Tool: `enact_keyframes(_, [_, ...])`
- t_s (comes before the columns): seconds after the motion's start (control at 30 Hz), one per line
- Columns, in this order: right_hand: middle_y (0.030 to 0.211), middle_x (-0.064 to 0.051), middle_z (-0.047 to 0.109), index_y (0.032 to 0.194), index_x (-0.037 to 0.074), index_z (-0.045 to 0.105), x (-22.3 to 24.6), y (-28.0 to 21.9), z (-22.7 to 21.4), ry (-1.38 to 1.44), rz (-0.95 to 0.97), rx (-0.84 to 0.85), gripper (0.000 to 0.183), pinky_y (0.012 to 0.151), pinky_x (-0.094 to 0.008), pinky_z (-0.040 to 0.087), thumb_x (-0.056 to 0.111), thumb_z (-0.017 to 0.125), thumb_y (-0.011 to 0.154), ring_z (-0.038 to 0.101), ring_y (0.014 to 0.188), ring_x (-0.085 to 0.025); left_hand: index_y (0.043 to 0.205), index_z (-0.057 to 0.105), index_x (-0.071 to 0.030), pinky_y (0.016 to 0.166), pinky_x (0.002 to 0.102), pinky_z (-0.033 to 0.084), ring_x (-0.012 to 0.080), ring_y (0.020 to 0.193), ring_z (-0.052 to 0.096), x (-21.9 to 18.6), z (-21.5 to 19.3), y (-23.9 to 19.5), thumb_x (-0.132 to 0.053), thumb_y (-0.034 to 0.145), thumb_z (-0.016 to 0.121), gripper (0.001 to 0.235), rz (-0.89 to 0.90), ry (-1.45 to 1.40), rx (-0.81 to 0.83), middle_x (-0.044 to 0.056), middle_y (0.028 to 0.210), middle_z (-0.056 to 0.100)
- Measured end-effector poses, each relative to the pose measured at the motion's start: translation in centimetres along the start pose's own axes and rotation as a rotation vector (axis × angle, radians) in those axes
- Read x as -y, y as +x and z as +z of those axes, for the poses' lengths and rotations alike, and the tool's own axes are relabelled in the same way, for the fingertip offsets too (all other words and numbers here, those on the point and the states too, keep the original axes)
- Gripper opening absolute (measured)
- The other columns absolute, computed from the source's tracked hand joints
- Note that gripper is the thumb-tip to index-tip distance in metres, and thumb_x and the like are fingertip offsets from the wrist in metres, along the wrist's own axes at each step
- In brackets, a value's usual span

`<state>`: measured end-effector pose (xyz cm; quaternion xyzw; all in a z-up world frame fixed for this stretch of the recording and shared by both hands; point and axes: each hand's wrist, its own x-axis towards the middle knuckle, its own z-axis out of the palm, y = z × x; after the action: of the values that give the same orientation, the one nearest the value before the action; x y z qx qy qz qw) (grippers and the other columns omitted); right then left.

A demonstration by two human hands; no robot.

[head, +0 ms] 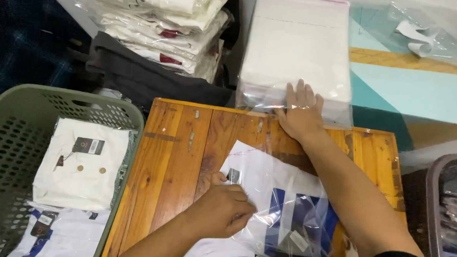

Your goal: Folding a shirt and placing it into a plastic packaging bag on a wooden table.

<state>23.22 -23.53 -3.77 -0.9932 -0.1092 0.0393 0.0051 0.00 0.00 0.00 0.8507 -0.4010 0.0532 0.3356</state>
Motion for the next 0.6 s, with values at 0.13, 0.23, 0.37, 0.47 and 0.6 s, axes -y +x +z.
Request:
enact_keyframes(0.13, [0.166,-0.022,0.024,0.156,0.011,0.033,1.5,1.0,-3.2,0.024,0.043,-0.031,0.073,0.114,-0.061,0.023,0.061,0.028,0.103,0.028,0.147,-0.039,0.087,0.078,-0.02,0.084,0.048,0.028,0.0162,0.076,0.064,0.0,0.0,0.0,-0.016,0.091,0.065,0.014,-0.024,-0.007,0.014,-0.01,0.066,0.062])
enact_keyframes(0.23, [0.157,-0.019,0.037,0.16,0.011,0.026,1.7,1.7,-4.0,0.045,0.101,0.027,0.079,0.108,-0.057,0.027,0.063,0.028,0.101,0.036,0.137,-0.041,0.088,0.078,-0.02,0.082,0.048,0.028,0.0159,0.077,0.063,0.1,-0.1,0.0,-0.017,0.09,0.065,0.014,-0.017,-0.003,-0.013,-0.01,0.07,0.066])
enact_keyframes(0.37, [0.153,-0.024,0.031,0.15,0.01,0.043,1.7,2.0,-3.8,0.14,0.08,-0.06,0.078,0.112,-0.055,0.024,0.069,0.034,0.098,0.028,0.135,-0.042,0.091,0.078,-0.019,0.084,0.048,0.027,0.0162,0.08,0.062,0.4,0.0,-0.2,-0.016,0.09,0.066,0.012,-0.006,-0.049,-0.021,-0.009,0.077,0.068])
enact_keyframes(0.47, [0.162,-0.024,0.027,0.146,0.008,0.045,2.1,1.7,-5.0,0.223,0.079,-0.029,0.074,0.119,-0.054,0.018,0.063,0.043,0.097,0.021,0.15,-0.039,0.09,0.076,-0.019,0.083,0.047,0.026,0.0165,0.079,0.06,0.4,0.1,-0.2,-0.016,0.091,0.064,0.012,0.0,-0.059,-0.003,-0.009,0.073,0.064])
enact_keyframes(0.6, [0.151,-0.017,0.041,0.148,0.016,0.044,3.4,1.4,-7.7,0.148,0.071,0.138,0.064,0.118,-0.054,0.021,0.059,0.034,0.101,0.027,0.149,-0.037,0.09,0.075,-0.019,0.083,0.046,0.026,0.0166,0.078,0.06,0.5,0.1,-0.2,-0.016,0.092,0.064,0.012,-0.004,-0.068,-0.006,-0.009,0.072,0.062])
